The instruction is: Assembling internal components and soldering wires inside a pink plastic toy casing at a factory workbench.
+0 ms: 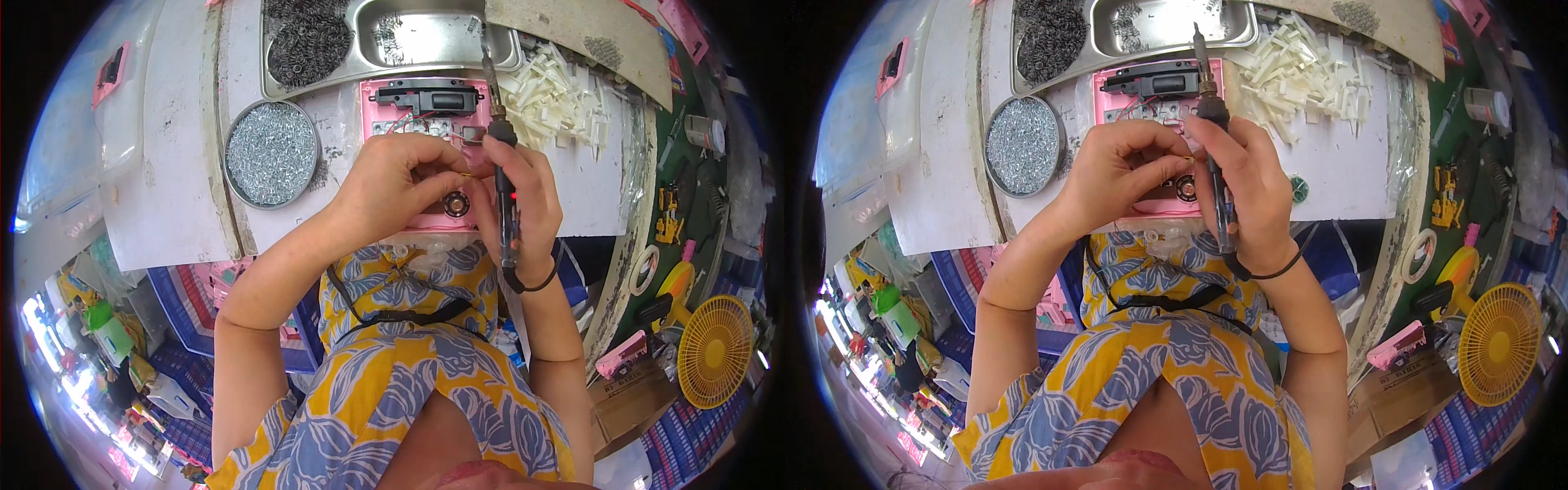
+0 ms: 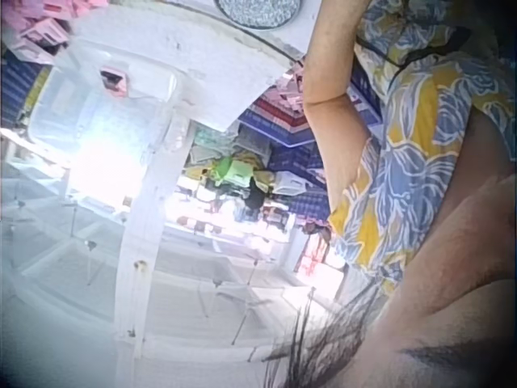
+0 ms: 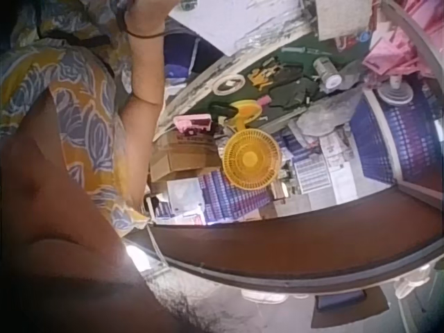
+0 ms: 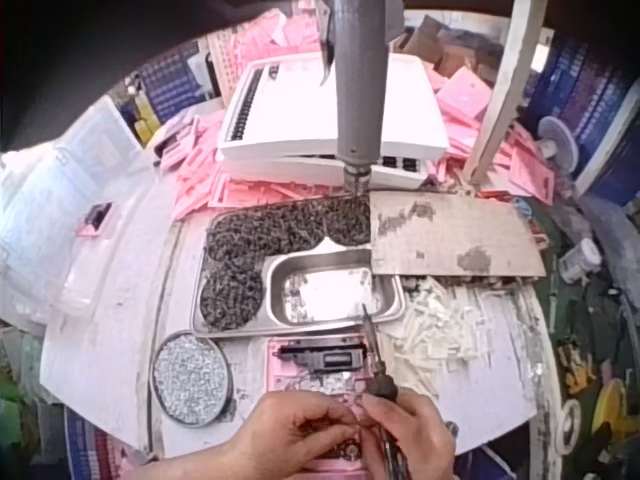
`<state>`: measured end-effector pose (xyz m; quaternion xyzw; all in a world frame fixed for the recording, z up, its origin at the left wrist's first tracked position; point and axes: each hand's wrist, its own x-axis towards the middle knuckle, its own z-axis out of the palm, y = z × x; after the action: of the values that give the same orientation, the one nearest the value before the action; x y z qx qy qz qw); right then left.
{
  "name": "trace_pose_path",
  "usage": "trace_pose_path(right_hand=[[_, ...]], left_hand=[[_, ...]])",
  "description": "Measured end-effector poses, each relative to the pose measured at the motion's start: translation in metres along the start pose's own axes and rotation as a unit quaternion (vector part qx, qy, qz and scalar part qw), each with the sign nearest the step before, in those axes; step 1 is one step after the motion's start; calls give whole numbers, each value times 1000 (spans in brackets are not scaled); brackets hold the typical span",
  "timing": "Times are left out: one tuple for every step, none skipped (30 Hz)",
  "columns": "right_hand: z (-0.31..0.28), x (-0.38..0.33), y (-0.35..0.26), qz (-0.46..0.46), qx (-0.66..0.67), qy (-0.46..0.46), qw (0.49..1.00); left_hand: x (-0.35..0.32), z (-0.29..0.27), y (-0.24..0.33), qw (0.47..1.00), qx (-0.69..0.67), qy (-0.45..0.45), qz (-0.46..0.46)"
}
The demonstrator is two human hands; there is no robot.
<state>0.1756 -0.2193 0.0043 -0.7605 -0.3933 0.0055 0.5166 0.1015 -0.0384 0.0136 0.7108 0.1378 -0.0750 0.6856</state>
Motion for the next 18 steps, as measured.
trace_pose_path(right_hand=[[-1, 2, 1, -64, -61, 24, 996], [-10, -2, -1, -56, -64, 25, 996], [-26, -9, -2, -48, -67, 25, 996], [-45, -10, -5, -43, -47, 23, 998], [-64, -13, -4, -38, -26, 25, 999], [-72, -17, -9, -4, 27, 30, 999], [-80, -20, -13, 30, 80, 40, 996], [-82, -25, -22, 95, 141, 51, 984], [-83, -27, -26, 160, 201, 62, 964], [-84, -29, -22, 134, 182, 17, 974], [-86, -30, -14, 108, 163, -28, 980], [-86, -30, -8, 81, 143, -73, 984], [-82, -28, -6, 71, 126, -82, 986], [-79, -28, -6, 78, 124, -85, 986], [-77, -28, -6, 84, 121, -88, 985], [-76, -28, -6, 90, 119, -93, 984], [-75, -27, -5, 87, 116, -97, 985], [-75, -27, -4, 84, 114, -100, 985]], left_hand=[[-1, 0, 0, 997, 63, 3, 55], [1, -1, -3, 986, 123, 3, 111], [2, -2, -6, 969, 182, 2, 168], [1, 0, -4, 961, 204, 5, 185], [0, 2, -5, 952, 228, 6, 203], [-2, 4, -5, 942, 252, 7, 221], [-2, 4, -5, 936, 271, 6, 223], [-3, 5, -4, 930, 289, 5, 225], [-3, 5, -4, 924, 307, 4, 227], [-3, 6, -4, 923, 313, 2, 225], [-3, 6, -4, 921, 319, 1, 223], [-3, 6, -4, 919, 325, 1, 221], [-2, 6, -3, 919, 327, -4, 218], [-2, 5, -3, 919, 329, -8, 216], [-1, 6, -3, 919, 330, -12, 213], [-1, 6, -3, 919, 333, -12, 212], [-1, 6, -3, 918, 336, -12, 211], [-1, 6, -3, 917, 339, -12, 211]])
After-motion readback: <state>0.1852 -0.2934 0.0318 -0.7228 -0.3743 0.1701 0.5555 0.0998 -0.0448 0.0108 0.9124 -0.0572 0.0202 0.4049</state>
